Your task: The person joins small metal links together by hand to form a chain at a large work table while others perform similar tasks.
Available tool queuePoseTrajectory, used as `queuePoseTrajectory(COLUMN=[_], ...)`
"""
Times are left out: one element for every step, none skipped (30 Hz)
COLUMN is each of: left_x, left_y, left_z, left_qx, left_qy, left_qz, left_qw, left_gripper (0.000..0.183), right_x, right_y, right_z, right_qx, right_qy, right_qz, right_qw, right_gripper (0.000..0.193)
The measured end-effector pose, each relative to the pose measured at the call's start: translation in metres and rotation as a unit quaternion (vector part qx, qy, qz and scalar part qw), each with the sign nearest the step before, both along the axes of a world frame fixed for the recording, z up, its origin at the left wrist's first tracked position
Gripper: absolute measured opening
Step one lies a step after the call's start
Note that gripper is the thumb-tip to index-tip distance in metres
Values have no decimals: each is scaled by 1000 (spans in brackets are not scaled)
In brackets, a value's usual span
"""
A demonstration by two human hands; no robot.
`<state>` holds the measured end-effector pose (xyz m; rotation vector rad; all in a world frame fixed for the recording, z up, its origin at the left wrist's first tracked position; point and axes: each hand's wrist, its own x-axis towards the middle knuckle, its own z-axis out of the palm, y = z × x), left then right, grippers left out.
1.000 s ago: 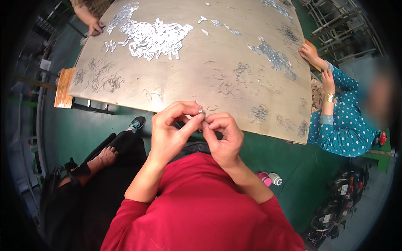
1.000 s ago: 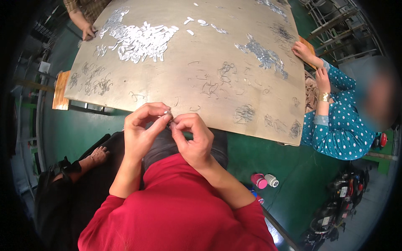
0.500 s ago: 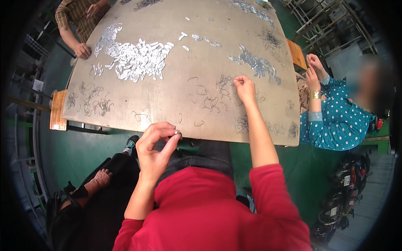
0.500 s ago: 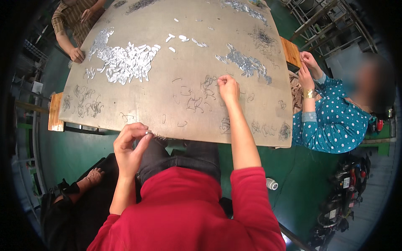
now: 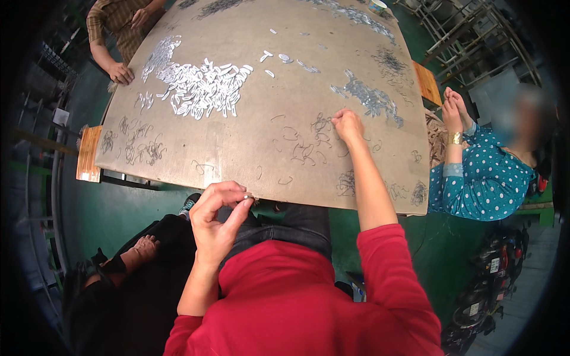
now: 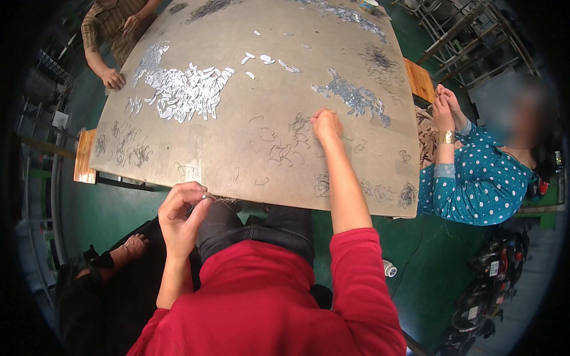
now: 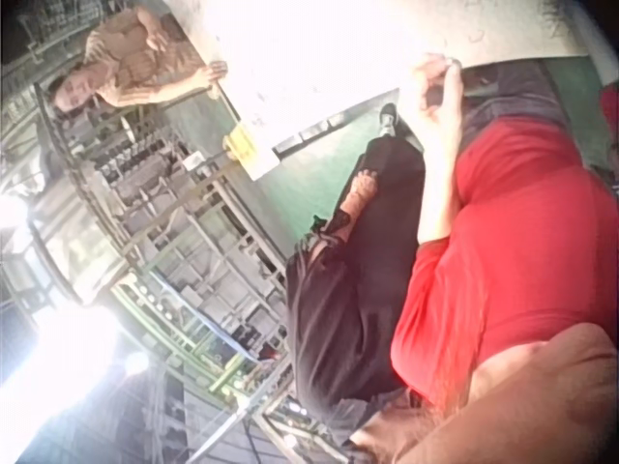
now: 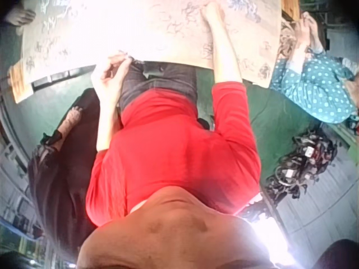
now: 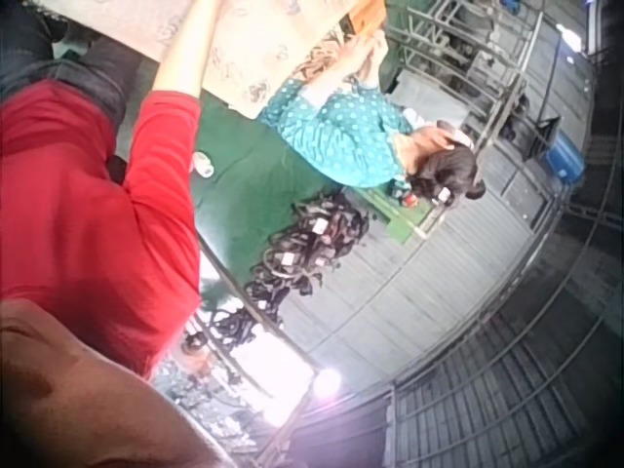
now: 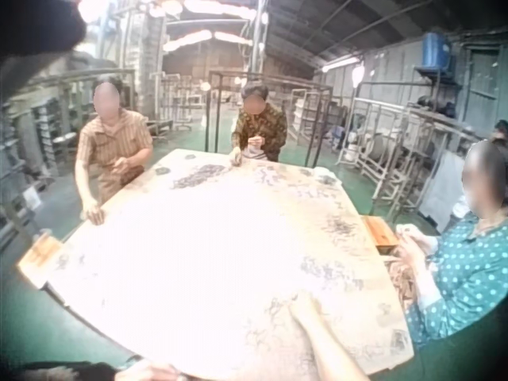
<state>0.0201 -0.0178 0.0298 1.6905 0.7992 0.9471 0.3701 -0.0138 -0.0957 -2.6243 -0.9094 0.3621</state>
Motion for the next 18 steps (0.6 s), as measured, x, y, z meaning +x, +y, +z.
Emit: queuePoseTrajectory(left_x=[-2, -2, -1, -1, 0, 1, 2, 3, 4, 5, 3, 3, 2, 3, 4, 5, 6, 7], left_y=[-1, -2, -2, -3, -4, -5, -6, -6, -6, -5, -5, -5, -6, -6, -7, -9, -10, -11], left_z=[-1, -1, 0, 1, 1, 2, 2, 1, 0, 0, -2, -3, -4, -3, -3, -3, -4, -5], left_qx=[-21, -19, -12, -5, -4, -10, -16, -15, 5, 25, 26, 20, 14, 14, 7, 0, -1, -8], left_qy=[4, 3, 5, 7, 6, -3, -12, -13, -25, -37, -36, -33, -30, -30, -33, -36, -38, -47], left_qz=[-5, -6, -8, -10, -11, -14, -17, -14, -9, -5, 0, -6, -11, -10, -9, -7, -6, -8], left_qw=[1000, 1000, 1000, 1000, 1000, 1000, 1000, 1000, 1000, 999, 999, 999, 999, 999, 999, 999, 999, 999], left_gripper=[12, 12, 12, 12, 12, 13, 13, 13, 12, 11, 11, 11, 11, 11, 10, 10, 10, 9], right_x=[-5, -9, -11, -11, -9, -7, -5, -8, -10, -10, -17, -23, -26, -27, -27, -26, -25, -26], right_y=[2, 3, 3, 3, 5, 5, 2, 0, -1, -4, -6, -10, -14, -19, -24, -28, -31, -34], right_z=[2, 3, 4, 1, -5, -10, -16, -16, -17, -16, -6, 1, 1, 3, 5, 7, 11, 14], right_qx=[1, -21, -44, -42, -49, -57, -55, -22, 10, 11, 51, 89, 88, 114, 139, 139, 124, 109], right_qy=[0, 16, 33, 32, 4, -25, -26, -48, -70, -71, -48, -23, -22, -31, -40, -41, -24, -8], right_qz=[2, 17, 32, 31, 44, 56, 56, 64, 73, 75, 44, 9, 12, 15, 19, 20, 9, -2], right_qw=[1000, 999, 998, 998, 998, 996, 997, 997, 995, 995, 997, 996, 996, 993, 989, 989, 992, 994], right_gripper=[16, 14, 12, 12, 12, 12, 12, 13, 14, 14, 12, 11, 11, 11, 12, 12, 14, 15])
